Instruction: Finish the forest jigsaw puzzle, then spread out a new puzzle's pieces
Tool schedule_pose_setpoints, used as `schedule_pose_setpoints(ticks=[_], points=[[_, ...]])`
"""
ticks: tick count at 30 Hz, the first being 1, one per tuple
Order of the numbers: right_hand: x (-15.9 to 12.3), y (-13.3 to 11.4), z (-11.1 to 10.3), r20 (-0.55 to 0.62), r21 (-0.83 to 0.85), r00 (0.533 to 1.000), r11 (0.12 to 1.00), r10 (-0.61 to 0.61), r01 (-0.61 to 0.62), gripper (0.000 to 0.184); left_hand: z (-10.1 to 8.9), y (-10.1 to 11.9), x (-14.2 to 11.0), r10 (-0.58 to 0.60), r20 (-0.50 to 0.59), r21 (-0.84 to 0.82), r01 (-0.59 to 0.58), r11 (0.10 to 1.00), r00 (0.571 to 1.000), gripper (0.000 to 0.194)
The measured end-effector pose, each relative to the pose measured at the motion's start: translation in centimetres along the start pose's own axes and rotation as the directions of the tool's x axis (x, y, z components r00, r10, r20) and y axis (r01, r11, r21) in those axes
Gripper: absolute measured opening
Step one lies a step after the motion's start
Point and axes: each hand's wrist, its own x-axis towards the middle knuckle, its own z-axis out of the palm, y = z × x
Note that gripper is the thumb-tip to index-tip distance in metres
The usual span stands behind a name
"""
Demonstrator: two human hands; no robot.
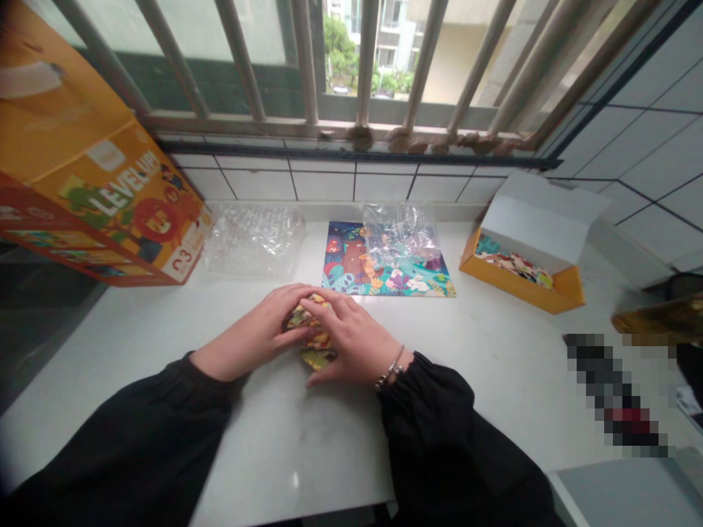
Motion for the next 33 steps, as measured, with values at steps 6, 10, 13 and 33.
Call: schedule_pose_setpoints(ticks=[6,10,13,33], points=[[-1.2,-0.8,-0.5,0.051,-0.055,0.990,0.990,0.133,-0.130,0.152,-0.3,0.1,-0.1,-0.023,-0.028,0.012,0.023,1.000,0.999,0.060],[-1.5,-1.2,-0.6,0.046,-0.092,0.971,0.969,0.235,-0.230,0.125,-0.5,0.1,-0.2,-0.016,-0.018,0.115,0.018,0.993,1.000,0.074],[-1.7,-1.2,-0.8,0.043,-0.101,0.965,0.962,0.258,-0.253,0.101,-0.6,0.2,-0.3,-0.008,0.000,0.158,0.008,0.987,1.000,0.082],[-0.7,-1.5,0.7,-0.121,-0.200,0.974,0.957,0.191,-0.212,0.091,0.2,0.0,-0.5,-0.057,0.020,0.177,0.052,0.983,0.998,0.072]])
